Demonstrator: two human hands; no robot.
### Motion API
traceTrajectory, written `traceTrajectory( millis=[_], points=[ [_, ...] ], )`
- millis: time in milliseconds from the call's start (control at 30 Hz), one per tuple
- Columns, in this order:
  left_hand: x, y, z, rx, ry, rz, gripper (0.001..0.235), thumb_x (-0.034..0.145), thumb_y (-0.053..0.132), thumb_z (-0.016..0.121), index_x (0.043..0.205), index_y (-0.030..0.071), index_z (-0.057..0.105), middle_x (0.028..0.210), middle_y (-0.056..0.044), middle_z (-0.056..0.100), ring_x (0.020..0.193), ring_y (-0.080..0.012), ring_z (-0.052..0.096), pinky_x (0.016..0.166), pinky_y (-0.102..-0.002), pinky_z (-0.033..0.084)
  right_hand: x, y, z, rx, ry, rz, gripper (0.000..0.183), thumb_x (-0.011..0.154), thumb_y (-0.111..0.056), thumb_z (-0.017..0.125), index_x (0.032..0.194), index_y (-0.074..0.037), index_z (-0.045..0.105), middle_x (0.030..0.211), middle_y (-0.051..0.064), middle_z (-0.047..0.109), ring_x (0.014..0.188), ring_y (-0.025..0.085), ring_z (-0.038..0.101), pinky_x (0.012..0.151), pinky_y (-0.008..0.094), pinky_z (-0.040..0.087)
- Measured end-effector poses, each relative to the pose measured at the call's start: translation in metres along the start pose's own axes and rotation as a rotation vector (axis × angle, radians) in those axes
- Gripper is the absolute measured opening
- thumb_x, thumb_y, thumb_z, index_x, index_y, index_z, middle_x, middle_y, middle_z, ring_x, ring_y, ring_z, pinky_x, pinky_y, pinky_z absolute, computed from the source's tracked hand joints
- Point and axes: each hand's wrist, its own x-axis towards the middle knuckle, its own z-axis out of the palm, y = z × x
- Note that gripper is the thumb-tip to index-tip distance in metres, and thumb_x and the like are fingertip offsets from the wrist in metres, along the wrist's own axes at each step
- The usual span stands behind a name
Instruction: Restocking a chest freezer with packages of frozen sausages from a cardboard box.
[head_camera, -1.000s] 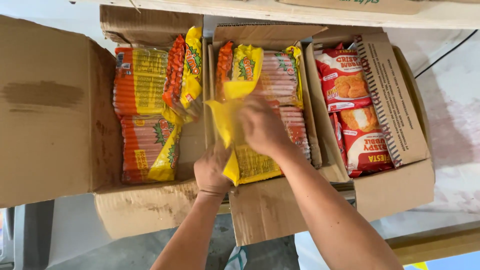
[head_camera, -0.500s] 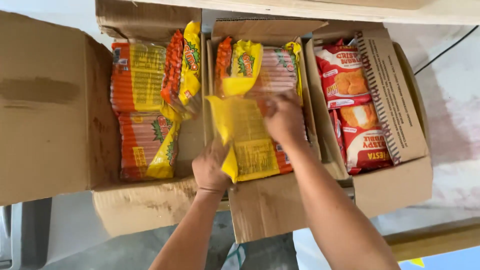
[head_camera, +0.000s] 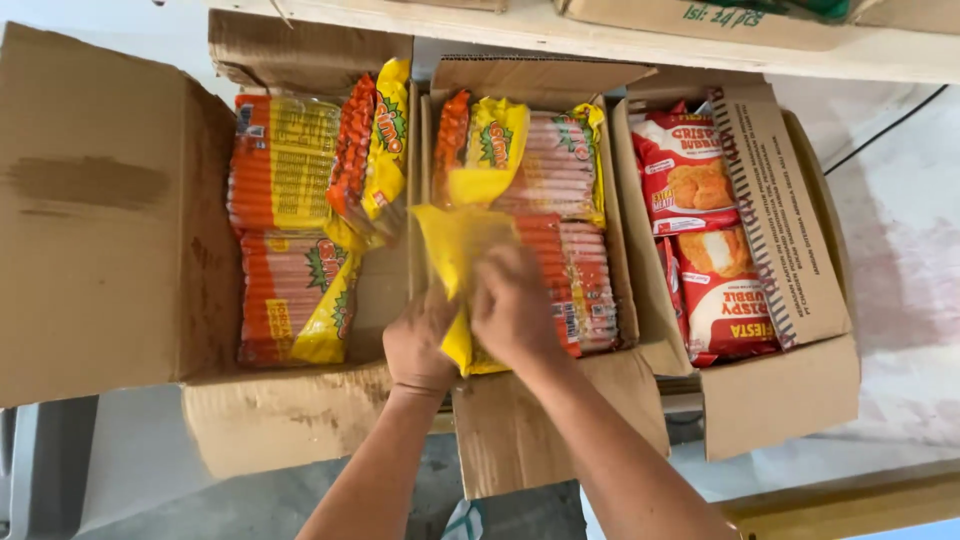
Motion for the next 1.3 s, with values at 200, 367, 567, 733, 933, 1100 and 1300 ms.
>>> traceTrajectory(
  millis=[200,367,567,733,933,1100,1300],
  points=[
    [0.004,0.013,-0.012,0.033,-0.150,-0.166,0.030,0.086,0.026,0.063,0.113,0.021,0.076,0.094,-0.008,0.067,0.085,-0.0308,0.068,0.068,-0.044,0.055,0.000,0.031,-0.003,-0.101,0.014,0.179,0.017,0.087,0.002,0.062,0.103,0.000,0.069,0.110,0.021,0.067,0.109,0.040,0.061,0.095,0.048,0.051],
    [0.010,0.016,-0.014,-0.034,-0.033,-0.137,0.027,0.093,0.031,0.061,0.112,0.015,0.071,0.102,-0.011,0.070,0.087,-0.0333,0.068,0.069,-0.044,0.055,-0.001,0.053,-0.013,-0.041,-0.054,0.171,0.014,0.087,0.001,0.061,0.099,0.000,0.068,0.111,0.020,0.067,0.109,0.039,0.064,0.093,0.045,0.053],
    [0.003,0.008,0.002,0.014,-0.104,-0.240,0.027,0.093,0.035,0.063,0.111,0.015,0.069,0.094,-0.011,0.070,0.085,-0.0349,0.069,0.066,-0.046,0.055,-0.011,0.072,-0.018,-0.131,0.043,0.177,0.020,0.089,0.003,0.061,0.107,-0.001,0.068,0.113,0.019,0.067,0.109,0.040,0.064,0.096,0.047,0.053],
    [0.008,0.008,0.003,0.019,-0.118,-0.302,0.024,0.099,0.037,0.064,0.097,0.014,0.063,0.085,-0.009,0.066,0.080,-0.0336,0.067,0.066,-0.047,0.053,-0.006,0.050,-0.009,-0.063,0.114,0.084,0.027,0.093,0.001,0.063,0.120,0.000,0.066,0.119,0.018,0.069,0.114,0.039,0.064,0.099,0.046,0.052],
    [-0.013,-0.012,0.015,0.142,-0.211,-0.176,0.018,0.093,0.035,0.065,0.094,0.017,0.064,0.081,-0.010,0.063,0.067,-0.0345,0.065,0.056,-0.049,0.051,-0.008,0.004,-0.024,0.115,-0.199,-0.007,0.038,0.082,0.003,0.062,0.118,-0.005,0.071,0.121,0.017,0.071,0.116,0.034,0.067,0.102,0.040,0.054],
    [0.006,-0.003,0.007,0.057,-0.177,-0.188,0.023,0.088,0.030,0.065,0.106,0.017,0.068,0.090,-0.014,0.067,0.074,-0.0387,0.068,0.059,-0.052,0.053,-0.007,-0.009,-0.045,0.504,-0.457,-0.061,0.022,0.092,-0.007,0.061,0.110,-0.005,0.073,0.122,0.014,0.077,0.116,0.034,0.072,0.102,0.044,0.058],
    [-0.023,-0.052,0.053,-0.087,-0.236,-0.393,0.026,0.089,0.029,0.071,0.109,0.013,0.067,0.091,-0.016,0.069,0.085,-0.0427,0.067,0.072,-0.055,0.052,0.006,-0.010,0.001,0.222,-0.130,-0.093,0.024,0.098,-0.012,0.064,0.119,-0.004,0.069,0.121,0.014,0.072,0.119,0.033,0.068,0.105,0.049,0.050]
  ],
)
